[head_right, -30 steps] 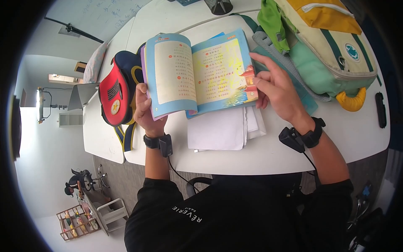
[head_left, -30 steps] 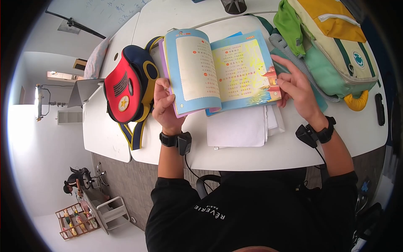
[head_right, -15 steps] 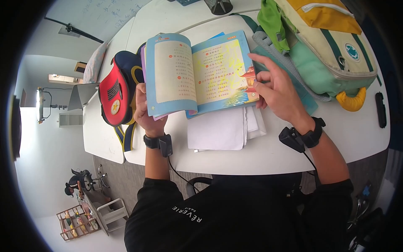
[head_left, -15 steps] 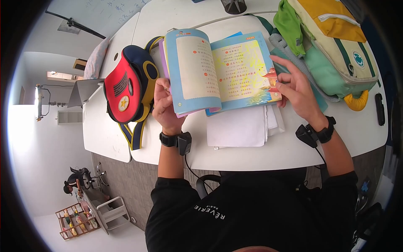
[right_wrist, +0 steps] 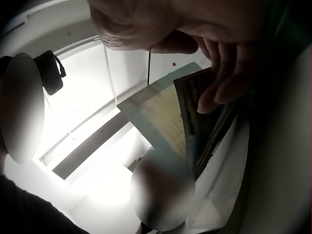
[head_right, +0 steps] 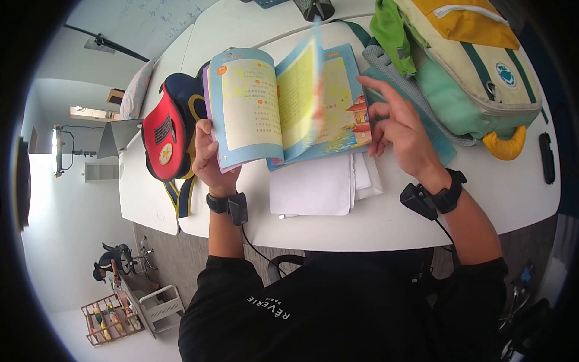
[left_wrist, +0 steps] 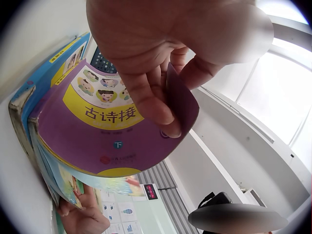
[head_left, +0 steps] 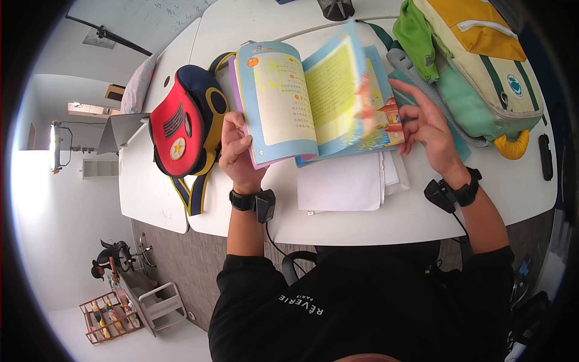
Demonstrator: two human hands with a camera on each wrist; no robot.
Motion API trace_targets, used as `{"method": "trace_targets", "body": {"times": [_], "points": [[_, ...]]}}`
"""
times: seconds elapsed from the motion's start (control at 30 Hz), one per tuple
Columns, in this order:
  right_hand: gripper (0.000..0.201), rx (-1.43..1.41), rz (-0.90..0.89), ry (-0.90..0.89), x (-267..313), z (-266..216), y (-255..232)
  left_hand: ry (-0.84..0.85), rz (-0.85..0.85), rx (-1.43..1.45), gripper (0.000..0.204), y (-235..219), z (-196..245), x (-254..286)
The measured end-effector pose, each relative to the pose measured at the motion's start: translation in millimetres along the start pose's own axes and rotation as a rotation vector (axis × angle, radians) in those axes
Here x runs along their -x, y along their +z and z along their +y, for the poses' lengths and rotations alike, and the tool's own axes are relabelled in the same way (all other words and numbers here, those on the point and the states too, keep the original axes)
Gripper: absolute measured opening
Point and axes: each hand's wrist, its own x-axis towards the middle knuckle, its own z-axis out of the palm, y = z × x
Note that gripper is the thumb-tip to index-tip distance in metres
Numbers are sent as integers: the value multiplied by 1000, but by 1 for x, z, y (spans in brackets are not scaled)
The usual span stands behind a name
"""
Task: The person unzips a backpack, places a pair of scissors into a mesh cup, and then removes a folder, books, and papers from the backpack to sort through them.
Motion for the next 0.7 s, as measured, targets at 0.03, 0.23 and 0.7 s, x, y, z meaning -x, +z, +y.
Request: {"method": "trace_targets", "body": {"times": [0.03,0.23,0.7], "points": [[68,-42,14,26,0,0,0,0,-1,0,33,0,0,0],[64,55,-7,41,-1,-6,4,-2,-4,2,32,-1,0,0],[62,66,24,70,-1,-6,6,-23,1,-10,32,2,2,0]]}}
